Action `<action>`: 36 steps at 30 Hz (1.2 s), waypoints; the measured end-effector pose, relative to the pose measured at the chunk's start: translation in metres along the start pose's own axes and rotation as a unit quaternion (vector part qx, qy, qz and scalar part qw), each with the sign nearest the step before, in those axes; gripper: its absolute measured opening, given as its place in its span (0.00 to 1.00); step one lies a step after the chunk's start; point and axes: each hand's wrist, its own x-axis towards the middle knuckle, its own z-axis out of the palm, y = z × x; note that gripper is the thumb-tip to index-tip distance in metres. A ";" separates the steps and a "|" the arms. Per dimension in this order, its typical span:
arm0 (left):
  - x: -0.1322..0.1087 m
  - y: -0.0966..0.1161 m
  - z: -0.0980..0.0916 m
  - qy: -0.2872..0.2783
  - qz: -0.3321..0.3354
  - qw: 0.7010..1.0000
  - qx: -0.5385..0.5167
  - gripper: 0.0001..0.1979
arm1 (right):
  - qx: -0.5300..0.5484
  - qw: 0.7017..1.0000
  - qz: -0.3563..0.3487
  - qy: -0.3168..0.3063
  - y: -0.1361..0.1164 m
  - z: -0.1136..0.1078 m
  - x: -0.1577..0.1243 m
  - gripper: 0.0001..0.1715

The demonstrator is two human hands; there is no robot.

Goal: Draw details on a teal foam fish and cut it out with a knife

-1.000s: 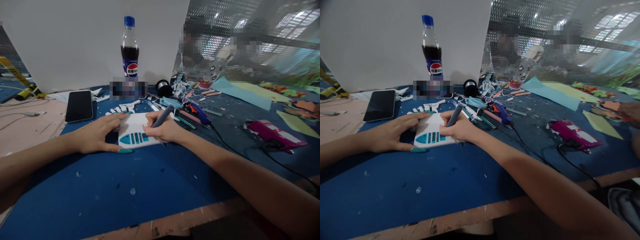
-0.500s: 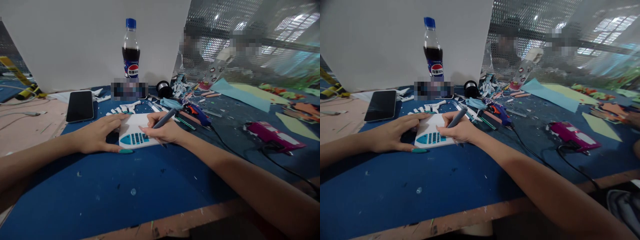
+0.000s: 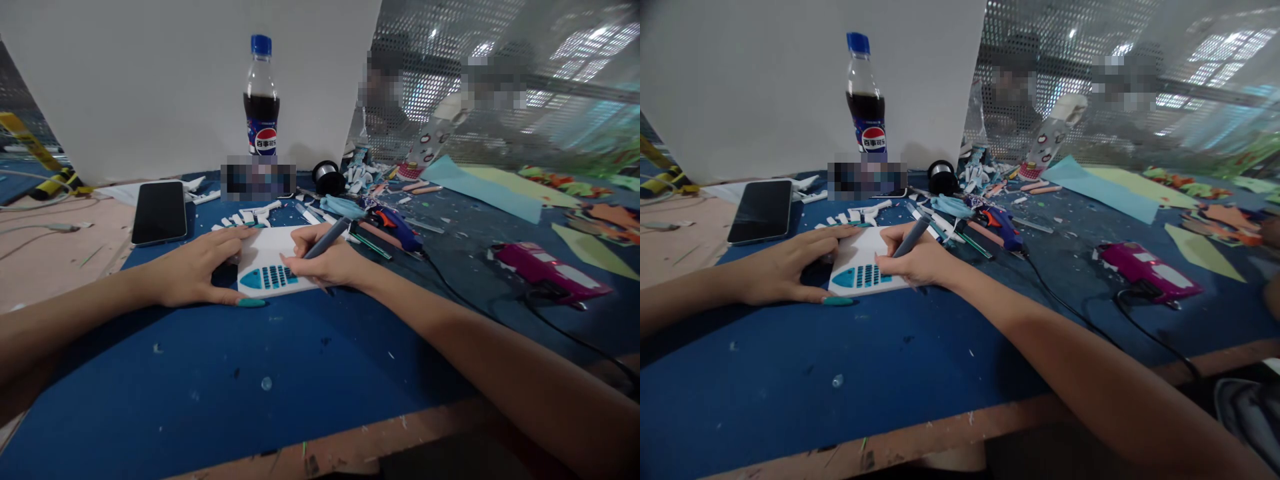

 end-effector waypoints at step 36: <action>-0.002 -0.005 0.004 0.010 0.008 1.000 0.000 0.30 | 0.042 0.999 0.016 -0.025 -0.001 -0.001 0.000 0.25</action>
